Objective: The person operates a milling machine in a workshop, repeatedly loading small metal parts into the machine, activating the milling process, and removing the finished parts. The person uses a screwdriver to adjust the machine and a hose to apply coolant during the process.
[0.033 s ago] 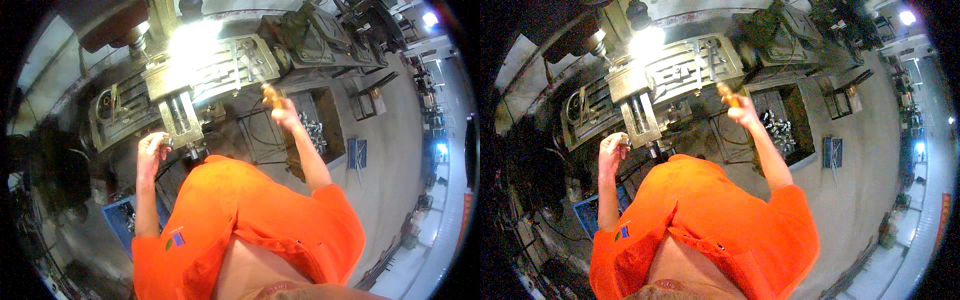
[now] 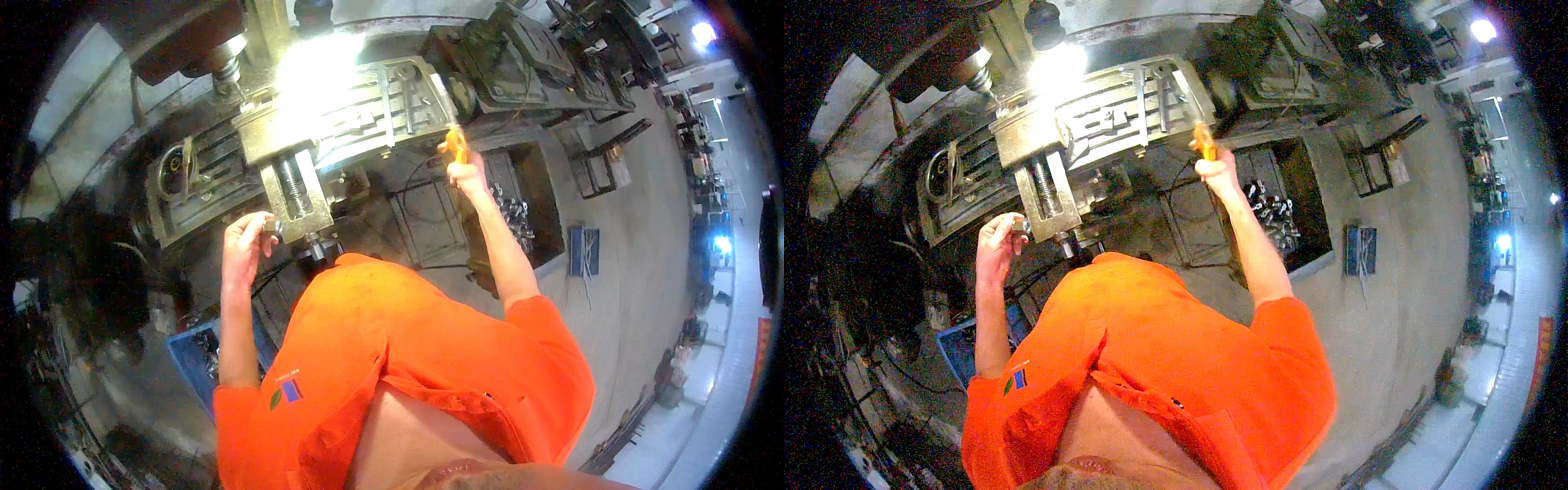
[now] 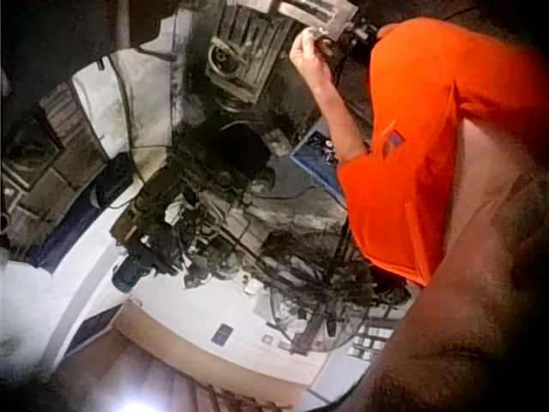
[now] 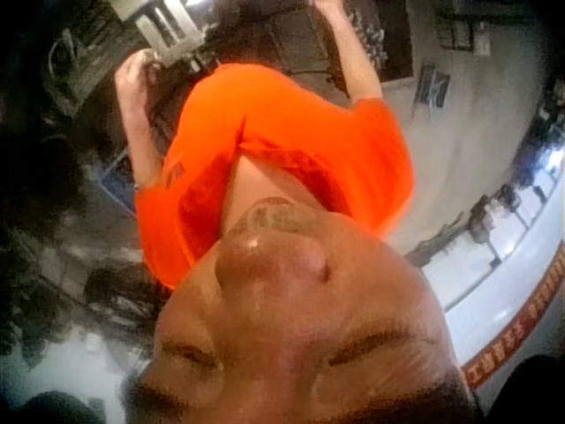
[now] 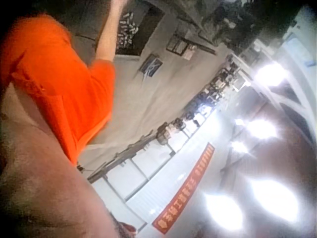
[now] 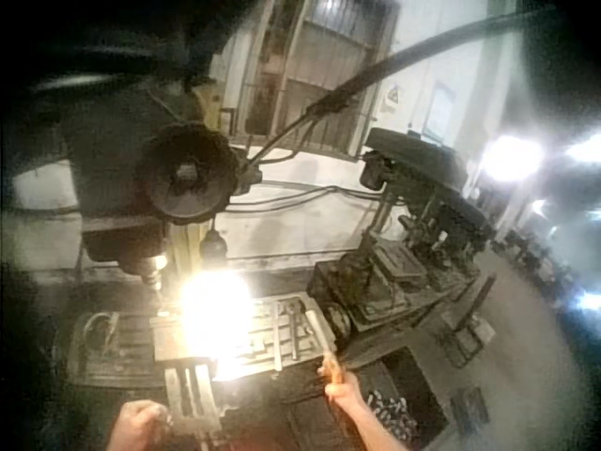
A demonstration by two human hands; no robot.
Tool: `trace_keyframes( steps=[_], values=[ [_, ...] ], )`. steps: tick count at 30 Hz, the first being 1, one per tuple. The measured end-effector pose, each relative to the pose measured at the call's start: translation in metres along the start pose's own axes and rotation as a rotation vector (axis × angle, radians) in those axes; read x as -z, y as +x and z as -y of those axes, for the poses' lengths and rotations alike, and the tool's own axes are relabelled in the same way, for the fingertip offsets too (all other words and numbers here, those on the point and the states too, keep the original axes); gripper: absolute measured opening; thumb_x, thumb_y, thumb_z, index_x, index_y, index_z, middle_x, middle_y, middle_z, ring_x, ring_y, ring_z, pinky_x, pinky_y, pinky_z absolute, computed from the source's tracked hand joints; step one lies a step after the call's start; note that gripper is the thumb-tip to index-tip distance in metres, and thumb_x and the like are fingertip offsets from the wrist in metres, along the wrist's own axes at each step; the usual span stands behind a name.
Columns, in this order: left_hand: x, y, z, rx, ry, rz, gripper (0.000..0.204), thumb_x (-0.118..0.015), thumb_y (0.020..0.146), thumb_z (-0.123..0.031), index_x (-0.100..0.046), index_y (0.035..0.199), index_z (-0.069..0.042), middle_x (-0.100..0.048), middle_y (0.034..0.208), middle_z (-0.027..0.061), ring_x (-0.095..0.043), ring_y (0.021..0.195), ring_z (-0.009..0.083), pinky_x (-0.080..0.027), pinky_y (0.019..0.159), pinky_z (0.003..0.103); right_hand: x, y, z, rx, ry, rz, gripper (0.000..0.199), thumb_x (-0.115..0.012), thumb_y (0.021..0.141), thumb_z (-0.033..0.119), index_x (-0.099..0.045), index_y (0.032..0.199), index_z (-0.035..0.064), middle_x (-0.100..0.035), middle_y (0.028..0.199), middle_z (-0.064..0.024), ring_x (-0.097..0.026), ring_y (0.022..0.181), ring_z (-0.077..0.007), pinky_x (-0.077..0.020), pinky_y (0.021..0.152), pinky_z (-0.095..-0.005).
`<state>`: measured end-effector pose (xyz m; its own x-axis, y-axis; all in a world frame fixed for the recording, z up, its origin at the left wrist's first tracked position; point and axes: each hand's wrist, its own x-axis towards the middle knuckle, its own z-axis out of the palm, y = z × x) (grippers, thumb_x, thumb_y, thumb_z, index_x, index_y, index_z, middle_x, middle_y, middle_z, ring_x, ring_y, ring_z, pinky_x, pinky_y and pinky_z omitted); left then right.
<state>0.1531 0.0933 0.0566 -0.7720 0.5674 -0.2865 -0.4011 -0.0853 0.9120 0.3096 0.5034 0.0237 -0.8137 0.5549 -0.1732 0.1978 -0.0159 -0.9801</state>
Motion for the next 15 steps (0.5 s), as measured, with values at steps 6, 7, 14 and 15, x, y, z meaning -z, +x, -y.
trace_keyframes(
  steps=[6, 7, 14, 15],
  values=[
    [0.013, 0.006, -0.016, -0.014, -0.081, -0.015, 0.021, -0.053, 0.086, -0.014, -0.059, 0.099, 0.001, -0.063, 0.085, 0.0095, -0.058, 0.059, 0.0156, -0.047, 0.054, 0.025, -0.004, 0.081, -0.057, 0.211, 0.272, -0.189, 0.046, -0.058, 0.06, -0.005, -0.06, 0.105, 0.0026, -0.061, 0.092, -0.0016, -0.053, 0.069, -0.0089, -0.0405, 0.058, -0.019],
    [0.016, 0.01, -0.018, -0.014, -0.097, -0.015, 0.022, -0.054, 0.086, -0.014, -0.058, 0.1, 0.001, -0.063, 0.086, 0.0097, -0.058, 0.06, 0.0162, -0.047, 0.054, 0.025, 0.012, 0.097, -0.078, 0.072, -0.001, -0.208, 0.051, -0.062, 0.058, -0.001, -0.058, 0.109, 0.0024, -0.061, 0.095, -0.0024, -0.055, 0.077, -0.0103, -0.041, 0.066, -0.0196],
    [0.05, 0.025, -0.028, -0.085, -0.23, -0.083, 0.023, -0.054, 0.086, -0.011, -0.056, 0.104, 0.002, -0.062, 0.086, 0.0084, -0.059, 0.067, 0.0165, -0.051, 0.061, 0.029, -0.02, 0.094, -0.076, 0.361, -0.997, -0.316, 0.072, -0.065, 0.055, 0.015, -0.045, 0.123, 0.0079, -0.041, 0.132, -0.0096, -0.048, 0.111, -0.0317, -0.0406, 0.091, -0.0361],
    [0.054, 0.03, -0.028, -0.097, -0.233, -0.093, 0.023, -0.054, 0.086, -0.01, -0.056, 0.105, 0.002, -0.062, 0.086, 0.0082, -0.059, 0.068, 0.016, -0.052, 0.062, 0.029, -0.021, 0.092, -0.074, 0.362, -1.004, -0.316, 0.072, -0.065, 0.055, 0.015, -0.045, 0.124, 0.0076, -0.039, 0.133, -0.0105, -0.047, 0.112, -0.0318, -0.0407, 0.091, -0.0364]
  ],
)
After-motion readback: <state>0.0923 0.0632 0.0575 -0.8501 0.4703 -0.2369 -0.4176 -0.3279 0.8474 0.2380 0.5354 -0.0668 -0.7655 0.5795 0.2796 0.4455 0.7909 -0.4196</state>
